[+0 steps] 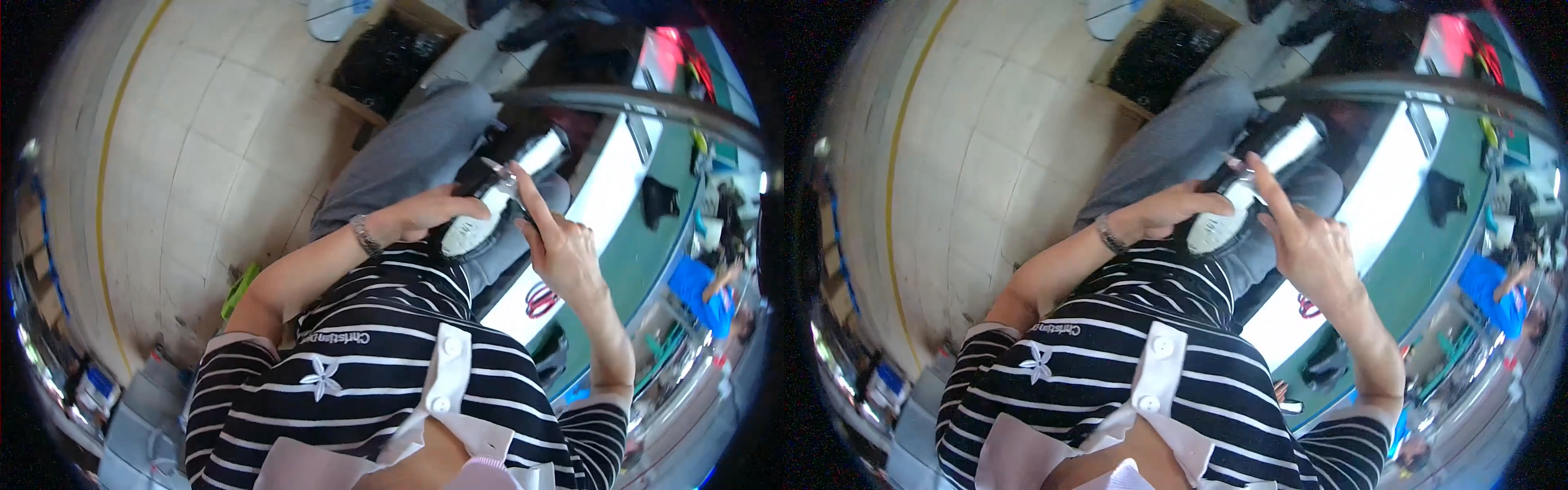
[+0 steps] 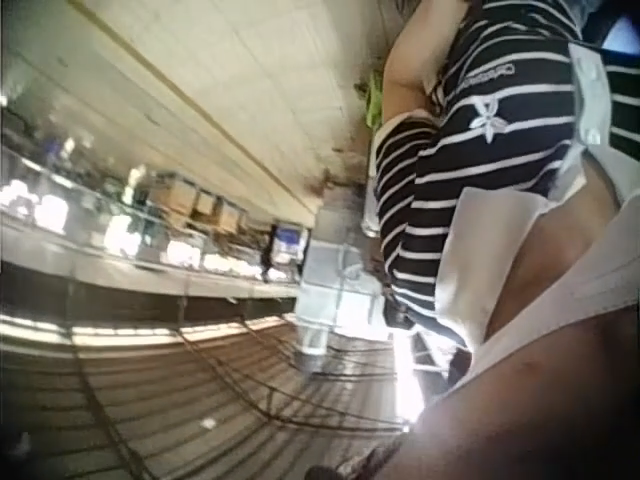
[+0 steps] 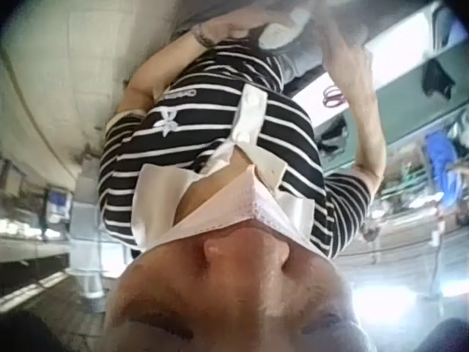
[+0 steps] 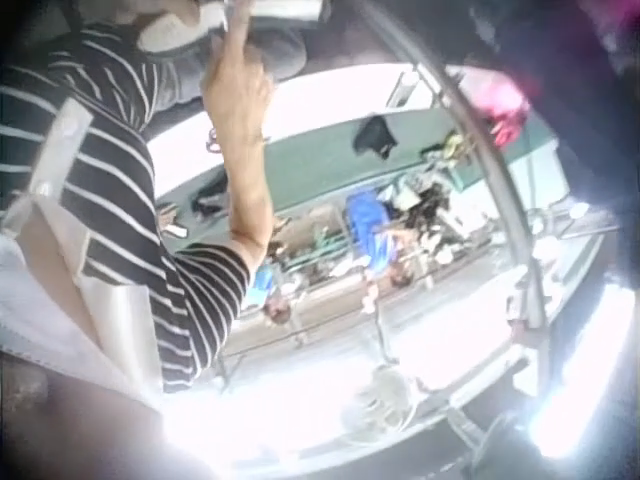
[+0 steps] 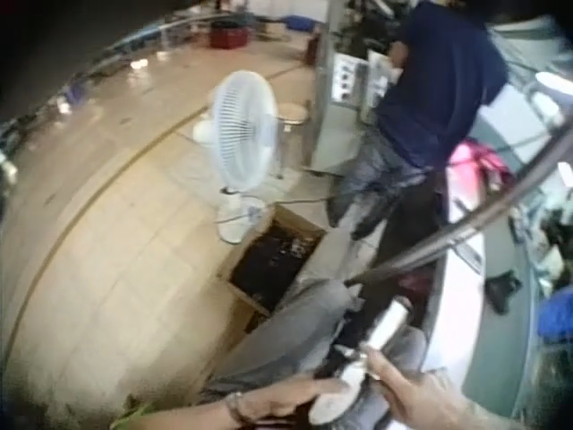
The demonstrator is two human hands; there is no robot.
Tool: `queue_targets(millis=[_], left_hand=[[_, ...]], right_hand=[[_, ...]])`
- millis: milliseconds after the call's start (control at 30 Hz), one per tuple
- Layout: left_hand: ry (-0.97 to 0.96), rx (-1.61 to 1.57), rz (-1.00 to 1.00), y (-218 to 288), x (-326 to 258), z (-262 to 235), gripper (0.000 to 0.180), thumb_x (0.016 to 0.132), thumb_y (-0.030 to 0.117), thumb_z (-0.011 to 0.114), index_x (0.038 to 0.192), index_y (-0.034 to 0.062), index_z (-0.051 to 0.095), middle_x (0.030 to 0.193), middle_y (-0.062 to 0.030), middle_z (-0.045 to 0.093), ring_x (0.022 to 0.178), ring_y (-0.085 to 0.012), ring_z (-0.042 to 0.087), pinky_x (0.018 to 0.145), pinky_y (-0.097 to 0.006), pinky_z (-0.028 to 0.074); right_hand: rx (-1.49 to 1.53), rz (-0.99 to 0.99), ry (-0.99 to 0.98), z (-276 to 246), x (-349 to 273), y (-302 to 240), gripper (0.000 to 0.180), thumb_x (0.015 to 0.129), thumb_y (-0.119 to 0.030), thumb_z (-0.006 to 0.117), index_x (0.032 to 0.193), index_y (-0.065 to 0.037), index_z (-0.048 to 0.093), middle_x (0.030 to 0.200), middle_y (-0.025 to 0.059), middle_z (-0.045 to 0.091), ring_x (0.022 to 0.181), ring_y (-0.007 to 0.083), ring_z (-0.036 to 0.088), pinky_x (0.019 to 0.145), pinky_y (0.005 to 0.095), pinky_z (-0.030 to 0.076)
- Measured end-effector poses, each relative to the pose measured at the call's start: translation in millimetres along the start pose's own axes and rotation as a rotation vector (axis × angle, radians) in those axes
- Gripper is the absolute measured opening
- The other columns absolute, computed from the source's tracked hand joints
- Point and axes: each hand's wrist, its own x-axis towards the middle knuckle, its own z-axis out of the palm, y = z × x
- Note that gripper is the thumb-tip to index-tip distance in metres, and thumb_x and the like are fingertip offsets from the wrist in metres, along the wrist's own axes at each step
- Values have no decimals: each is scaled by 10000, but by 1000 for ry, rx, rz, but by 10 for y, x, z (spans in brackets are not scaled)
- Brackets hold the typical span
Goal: Finishing and trimming excess material from a shoe upper and sole assembly.
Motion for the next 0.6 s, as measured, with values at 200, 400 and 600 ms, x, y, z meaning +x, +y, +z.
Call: queue_targets(millis=[200,400,600], left_hand=[[-113,55,-91,-148,96,-5,498,803,241,741,1203,34,529,1026,-52,647,908,-132,631,823,-257,488],[-95,72,-79,-111,-44,-20,519,776,168,761,1215,34,518,1057,-56,627,990,-144,592,883,-293,453],[-206,103,-49,-117,-26,-70,515,757,111,770,1208,58,526,1061,-60,612,1016,-160,575,897,-299,453]], right_hand=[[-31,54,23,308,-223,-27,663,885,-125,611,1471,-216,315,673,133,620,474,259,593,472,362,485],[6,-59,95,101,-284,-207,720,903,-153,602,1501,-249,212,653,112,602,465,248,582,427,372,467],[44,93,-63,253,-212,-86,718,869,-81,590,1488,-267,276,656,100,590,444,215,568,384,352,451]])
